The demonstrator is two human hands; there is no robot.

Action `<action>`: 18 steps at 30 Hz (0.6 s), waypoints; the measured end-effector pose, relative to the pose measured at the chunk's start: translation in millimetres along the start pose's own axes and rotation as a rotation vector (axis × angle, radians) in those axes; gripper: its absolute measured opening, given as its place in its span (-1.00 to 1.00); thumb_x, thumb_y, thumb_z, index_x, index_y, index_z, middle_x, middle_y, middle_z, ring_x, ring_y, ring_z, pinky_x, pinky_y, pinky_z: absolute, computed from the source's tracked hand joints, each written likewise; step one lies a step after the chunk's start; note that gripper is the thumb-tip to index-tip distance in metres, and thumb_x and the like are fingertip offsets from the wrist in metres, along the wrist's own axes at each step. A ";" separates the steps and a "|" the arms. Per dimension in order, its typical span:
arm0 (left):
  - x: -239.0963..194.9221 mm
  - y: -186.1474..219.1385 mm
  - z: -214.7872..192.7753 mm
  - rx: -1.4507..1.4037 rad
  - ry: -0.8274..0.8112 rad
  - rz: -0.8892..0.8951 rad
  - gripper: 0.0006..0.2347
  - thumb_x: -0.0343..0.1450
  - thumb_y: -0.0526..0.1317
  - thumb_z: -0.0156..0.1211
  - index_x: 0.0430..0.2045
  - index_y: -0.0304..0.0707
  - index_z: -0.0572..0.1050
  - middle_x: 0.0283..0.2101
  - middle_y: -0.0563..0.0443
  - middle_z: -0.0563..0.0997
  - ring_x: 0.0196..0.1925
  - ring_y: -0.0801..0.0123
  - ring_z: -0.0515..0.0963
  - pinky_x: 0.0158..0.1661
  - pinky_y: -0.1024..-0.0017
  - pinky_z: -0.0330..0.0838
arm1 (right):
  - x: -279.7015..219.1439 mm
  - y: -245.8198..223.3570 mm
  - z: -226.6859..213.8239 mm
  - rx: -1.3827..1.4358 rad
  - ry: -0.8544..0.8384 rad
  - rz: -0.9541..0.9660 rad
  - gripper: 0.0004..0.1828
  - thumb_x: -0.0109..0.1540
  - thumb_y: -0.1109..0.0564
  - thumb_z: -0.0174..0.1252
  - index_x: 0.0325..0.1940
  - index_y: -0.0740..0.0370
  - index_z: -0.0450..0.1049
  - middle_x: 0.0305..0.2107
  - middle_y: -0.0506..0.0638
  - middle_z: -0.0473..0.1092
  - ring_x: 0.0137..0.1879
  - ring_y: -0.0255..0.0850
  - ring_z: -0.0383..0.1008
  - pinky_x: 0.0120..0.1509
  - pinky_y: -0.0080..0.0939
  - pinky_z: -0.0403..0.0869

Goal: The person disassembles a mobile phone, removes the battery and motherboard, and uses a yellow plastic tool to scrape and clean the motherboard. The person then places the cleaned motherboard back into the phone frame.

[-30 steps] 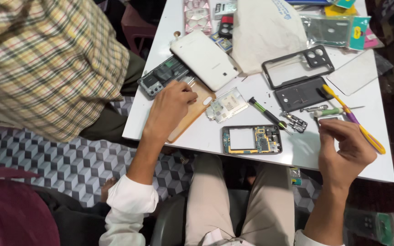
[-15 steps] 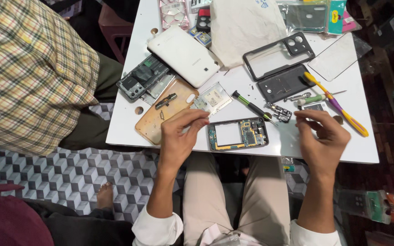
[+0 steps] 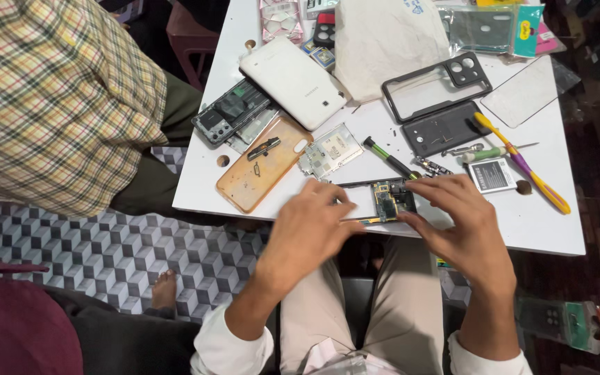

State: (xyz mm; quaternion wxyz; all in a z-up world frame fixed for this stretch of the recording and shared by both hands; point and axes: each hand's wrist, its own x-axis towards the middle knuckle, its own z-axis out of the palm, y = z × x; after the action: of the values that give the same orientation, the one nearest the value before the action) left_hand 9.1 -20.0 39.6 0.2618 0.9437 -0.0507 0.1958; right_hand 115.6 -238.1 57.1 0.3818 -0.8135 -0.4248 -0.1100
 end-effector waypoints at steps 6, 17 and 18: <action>18.2 8.0 9.8 0.006 -0.261 -0.054 -0.87 0.28 -0.24 0.35 -0.49 -0.34 0.61 -0.34 -0.18 0.61 -0.15 -0.04 0.57 -0.16 0.07 0.45 | -19.4 16.1 5.1 0.232 -0.018 0.139 -0.30 0.00 0.22 0.46 0.21 0.39 0.44 0.16 0.19 0.44 0.20 -0.10 0.53 0.24 -0.15 0.57; 27.6 -10.0 -20.8 -0.111 -0.083 0.121 -0.77 0.32 -0.33 0.24 -0.16 -0.37 0.58 -0.13 -0.12 0.61 0.01 -0.01 0.53 -0.01 0.13 0.45 | -26.8 34.2 13.3 0.363 -0.032 0.256 -0.35 0.06 0.26 0.41 0.22 0.39 0.44 0.19 0.19 0.43 0.22 -0.09 0.54 0.21 -0.13 0.51; 24.5 -12.6 -28.4 -0.046 -0.102 0.034 -0.73 0.29 -0.25 0.30 -0.16 -0.34 0.60 -0.16 -0.12 0.60 -0.01 0.00 0.53 -0.04 0.12 0.44 | -26.7 33.5 12.6 0.358 -0.029 0.251 -0.37 0.06 0.26 0.41 0.22 0.39 0.45 0.20 0.19 0.43 0.24 -0.08 0.53 0.21 -0.13 0.51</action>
State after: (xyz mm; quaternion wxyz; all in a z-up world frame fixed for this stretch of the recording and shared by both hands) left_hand 24.3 5.6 65.7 0.2771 0.9452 -0.0846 0.1508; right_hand 123.3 -256.9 17.4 0.5247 -0.7807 -0.3383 0.0272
